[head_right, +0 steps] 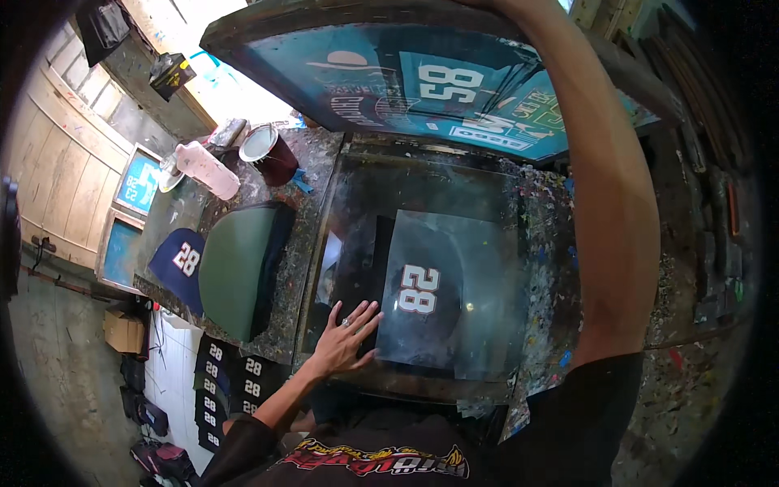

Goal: The person performs screen printing on several clothing panels by placing each panel onto a printing surface, lowering a screen, and using a squeegee to apply ink before handing the panels to another person.

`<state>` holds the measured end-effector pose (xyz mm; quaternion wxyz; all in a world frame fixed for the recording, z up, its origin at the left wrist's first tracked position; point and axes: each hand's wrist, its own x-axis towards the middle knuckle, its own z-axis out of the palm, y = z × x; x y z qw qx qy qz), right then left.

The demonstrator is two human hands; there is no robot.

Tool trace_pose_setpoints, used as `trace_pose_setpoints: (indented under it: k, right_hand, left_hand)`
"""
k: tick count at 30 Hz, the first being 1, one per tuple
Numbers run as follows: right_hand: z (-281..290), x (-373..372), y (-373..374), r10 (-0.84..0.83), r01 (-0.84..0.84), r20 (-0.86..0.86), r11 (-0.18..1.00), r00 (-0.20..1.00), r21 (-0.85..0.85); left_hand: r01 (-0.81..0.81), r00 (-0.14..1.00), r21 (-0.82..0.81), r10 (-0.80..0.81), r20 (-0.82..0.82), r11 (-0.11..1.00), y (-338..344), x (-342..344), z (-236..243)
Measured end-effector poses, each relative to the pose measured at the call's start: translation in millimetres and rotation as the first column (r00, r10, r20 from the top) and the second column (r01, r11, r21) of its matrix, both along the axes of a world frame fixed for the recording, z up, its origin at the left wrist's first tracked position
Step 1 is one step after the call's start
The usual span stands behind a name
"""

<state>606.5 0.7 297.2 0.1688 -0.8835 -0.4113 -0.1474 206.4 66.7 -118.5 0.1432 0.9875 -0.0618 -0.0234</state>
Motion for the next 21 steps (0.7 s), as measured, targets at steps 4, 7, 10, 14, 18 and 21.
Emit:
trace_pose_setpoints:
  k: [4, 7, 10, 14, 18, 21]
  right_hand:
    - [1, -7, -6, 0.121, -0.121, -0.017, 0.993, 0.993, -0.002]
    - [2, -10, -7, 0.15, -0.149, -0.02, 0.989, 0.989, 0.018]
    - [5, -14, -9, 0.117, -0.118, -0.02, 0.993, 0.993, -0.005]
    - [-3, 0, -3, 0.05, -0.051, 0.025, 0.998, 0.998, 0.039]
    - [-1, -5, 1, 0.071, -0.072, 0.009, 0.996, 0.997, 0.051]
    - [3, 3, 0, 0.013, -0.014, -0.045, 1.0, 0.999, -0.012]
  left_hand:
    - [-0.007, 1.0, 0.007, 0.006, 0.006, 1.0, 2, 0, -2]
    - [-0.012, 1.0, 0.004, 0.012, 0.004, 1.0, 1, -1, -3]
    - [-0.009, 1.0, 0.023, 0.009, -0.002, 1.0, 1, 1, -5]
    - [-0.009, 1.0, 0.009, 0.009, 0.005, 1.0, 1, 0, -8]
    - [-0.012, 1.0, 0.035, 0.012, -0.006, 0.999, 2, 0, -7]
    - [-0.005, 1.0, 0.059, 0.005, -0.006, 0.998, 0, 2, -6]
